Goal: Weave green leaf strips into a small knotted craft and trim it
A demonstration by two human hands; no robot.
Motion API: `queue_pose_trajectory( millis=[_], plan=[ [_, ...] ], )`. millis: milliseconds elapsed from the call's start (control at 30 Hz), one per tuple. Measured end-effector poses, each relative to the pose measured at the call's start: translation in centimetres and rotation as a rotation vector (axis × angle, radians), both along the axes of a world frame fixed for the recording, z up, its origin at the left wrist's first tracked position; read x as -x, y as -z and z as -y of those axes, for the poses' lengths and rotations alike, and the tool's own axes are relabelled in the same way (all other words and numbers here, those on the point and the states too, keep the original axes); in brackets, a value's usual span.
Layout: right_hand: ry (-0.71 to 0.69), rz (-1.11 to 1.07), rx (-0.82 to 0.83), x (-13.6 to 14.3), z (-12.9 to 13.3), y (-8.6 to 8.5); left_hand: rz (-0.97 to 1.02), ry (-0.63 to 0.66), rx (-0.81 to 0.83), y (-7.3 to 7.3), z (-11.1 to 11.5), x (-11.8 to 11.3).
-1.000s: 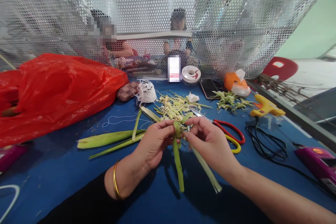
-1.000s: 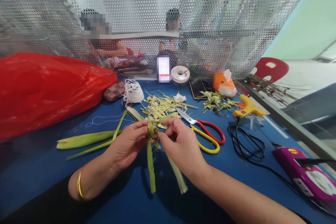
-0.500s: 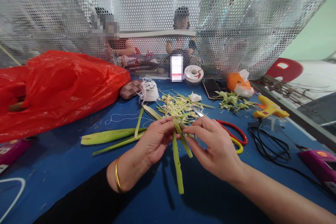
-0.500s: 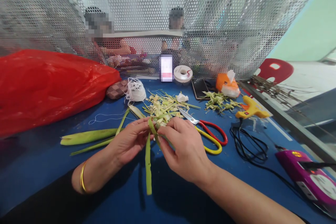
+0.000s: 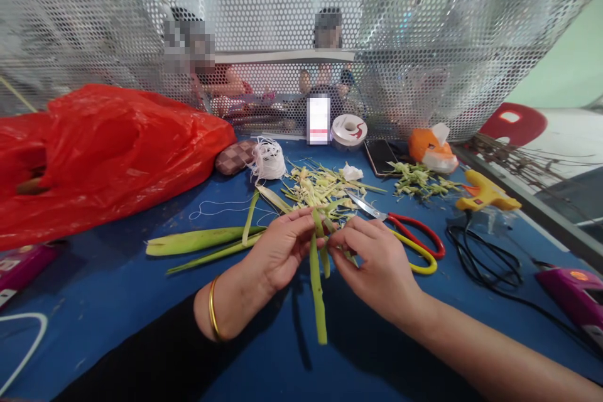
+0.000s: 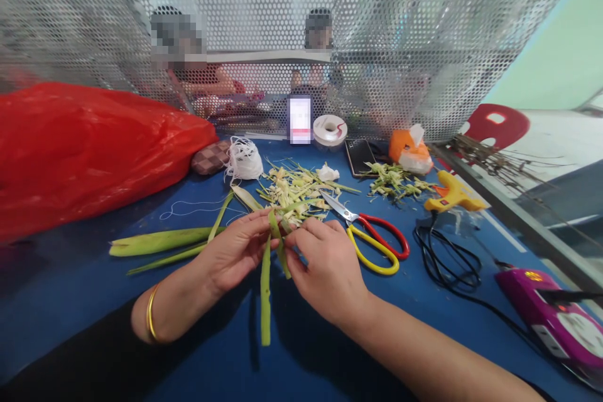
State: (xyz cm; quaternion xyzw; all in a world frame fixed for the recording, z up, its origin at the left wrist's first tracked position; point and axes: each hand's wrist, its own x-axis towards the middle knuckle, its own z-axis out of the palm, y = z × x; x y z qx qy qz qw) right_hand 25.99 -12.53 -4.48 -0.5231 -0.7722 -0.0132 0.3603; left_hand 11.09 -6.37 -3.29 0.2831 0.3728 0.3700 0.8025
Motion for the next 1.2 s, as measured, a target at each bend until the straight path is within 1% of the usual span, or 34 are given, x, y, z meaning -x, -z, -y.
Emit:
queue_pose_trajectory(
  millis=[100, 200, 367, 433, 467, 533, 600, 667, 733, 800, 867, 933, 967, 1000, 1033, 1067, 1133, 1167, 1200],
  plan=[
    [-0.032, 0.14, -0.092, -0.1, -0.1, 0.0, 0.069, 0.0, -0.008, 0.2, 0.0, 0.0],
    [-0.091, 0.254, -0.18, -0.3, -0.1, -0.2, 0.055, -0.033, -0.014, 0.2, 0.0, 0.0],
    [-0.296, 0.516, -0.379, -0.7, 0.4, -0.4, 0.026, 0.018, -0.071, -0.3, 0.3, 0.0],
    [-0.358, 0.514, -0.395, -0.7, 0.6, -0.5, 0.001, 0.028, -0.078, -0.4, 0.5, 0.0],
    [-0.364, 0.452, -0.392, -0.7, 0.7, -0.6, -0.013, 0.029, -0.082, -0.5, 0.6, -0.1],
    [-0.333, 0.226, -0.36, -0.6, 0.8, -0.9, -0.046, 0.028, -0.089, -0.6, 0.8, -0.1],
    [-0.255, -0.055, -0.287, -0.5, 0.9, -1.1, -0.083, 0.023, -0.085, -0.8, 1.0, -0.2],
    [-0.149, -0.319, -0.179, -0.4, 0.8, -1.1, -0.116, 0.022, -0.079, -1.0, 1.1, -0.2],
    [-0.031, -0.596, -0.004, -0.3, 0.5, -1.0, -0.135, 0.019, -0.08, -1.1, 1.1, -0.3],
    [0.046, -0.902, 0.231, -0.3, 0.0, -0.8, -0.144, 0.026, -0.089, -1.0, 1.0, -0.3],
    [0.03, -1.158, 0.503, -0.3, -0.5, -0.7, -0.144, 0.031, -0.101, -0.9, 0.9, -0.3],
    [-0.017, -1.315, 0.723, -0.3, -0.8, -0.6, -0.151, 0.029, -0.102, -0.8, 0.8, -0.3],
    [-0.028, -1.339, 0.791, -0.3, -0.9, -0.5, -0.156, 0.025, -0.1, -0.7, 0.8, -0.3],
    [-0.02, -1.325, 0.813, -0.3, -0.9, -0.5, -0.161, 0.021, -0.098, -0.7, 0.7, -0.3],
    [0.01, -1.268, 0.778, -0.2, -0.9, -0.4, -0.167, 0.018, -0.094, -0.7, 0.7, -0.2],
    [0.056, -1.169, 0.679, -0.2, -0.9, -0.3, -0.172, 0.014, -0.089, -0.7, 0.7, -0.2],
    [0.115, -0.868, 0.361, -0.3, -0.8, -0.1, -0.179, 0.007, -0.072, -0.8, 0.7, -0.1],
    [0.097, -0.686, 0.181, -0.5, -0.8, 0.0, -0.179, 0.01, -0.063, -0.9, 0.7, -0.1],
    [0.046, -0.497, 0.012, -0.6, -0.8, 0.0, -0.173, 0.017, -0.058, -1.0, 0.7, 0.0]
  ],
)
